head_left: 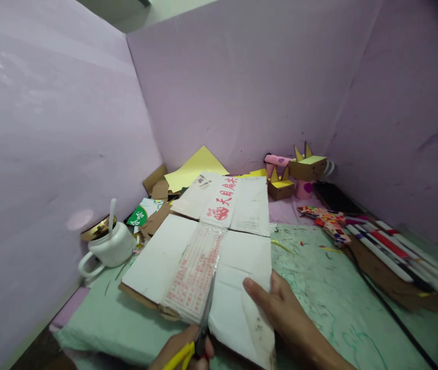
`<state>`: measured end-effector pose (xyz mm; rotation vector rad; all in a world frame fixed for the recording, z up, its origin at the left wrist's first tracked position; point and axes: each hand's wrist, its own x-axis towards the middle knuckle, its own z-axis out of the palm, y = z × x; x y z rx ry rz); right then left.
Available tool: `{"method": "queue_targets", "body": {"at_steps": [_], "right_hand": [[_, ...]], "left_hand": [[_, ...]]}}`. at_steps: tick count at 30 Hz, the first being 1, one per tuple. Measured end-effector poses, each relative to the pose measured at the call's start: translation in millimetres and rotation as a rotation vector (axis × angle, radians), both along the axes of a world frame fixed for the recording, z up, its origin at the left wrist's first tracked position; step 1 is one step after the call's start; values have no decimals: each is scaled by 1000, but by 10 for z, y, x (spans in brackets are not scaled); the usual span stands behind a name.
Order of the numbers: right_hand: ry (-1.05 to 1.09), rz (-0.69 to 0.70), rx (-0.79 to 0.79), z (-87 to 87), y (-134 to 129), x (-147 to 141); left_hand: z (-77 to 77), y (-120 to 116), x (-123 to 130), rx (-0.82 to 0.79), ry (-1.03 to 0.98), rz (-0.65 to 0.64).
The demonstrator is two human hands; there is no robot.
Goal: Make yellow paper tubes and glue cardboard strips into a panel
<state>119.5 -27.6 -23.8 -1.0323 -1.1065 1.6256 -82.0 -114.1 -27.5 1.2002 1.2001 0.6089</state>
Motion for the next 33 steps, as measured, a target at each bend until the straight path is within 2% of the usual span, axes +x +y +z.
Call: {"method": "queue_targets", "body": {"at_steps": [7, 13, 18, 21, 25, 33], "right_hand": [[-38, -24, 42, -72, -60, -11], [-58, -65, 14, -57, -79, -3], [-59, -49, 17, -87, -66, -7], [-47, -55, 19, -94, -57, -14], [-37, -68, 27, -70, -58, -13], [-25, -72, 37, -52, -62, -19]], "left_hand": [[60, 135, -13, 70, 221, -68], [295, 158, 34, 19, 327, -114], [402, 134, 81, -2, 364, -44], [391, 107, 117, -20, 320, 2], [346, 92, 139, 33, 289, 6], [124, 45, 130, 172, 273, 42]]}}
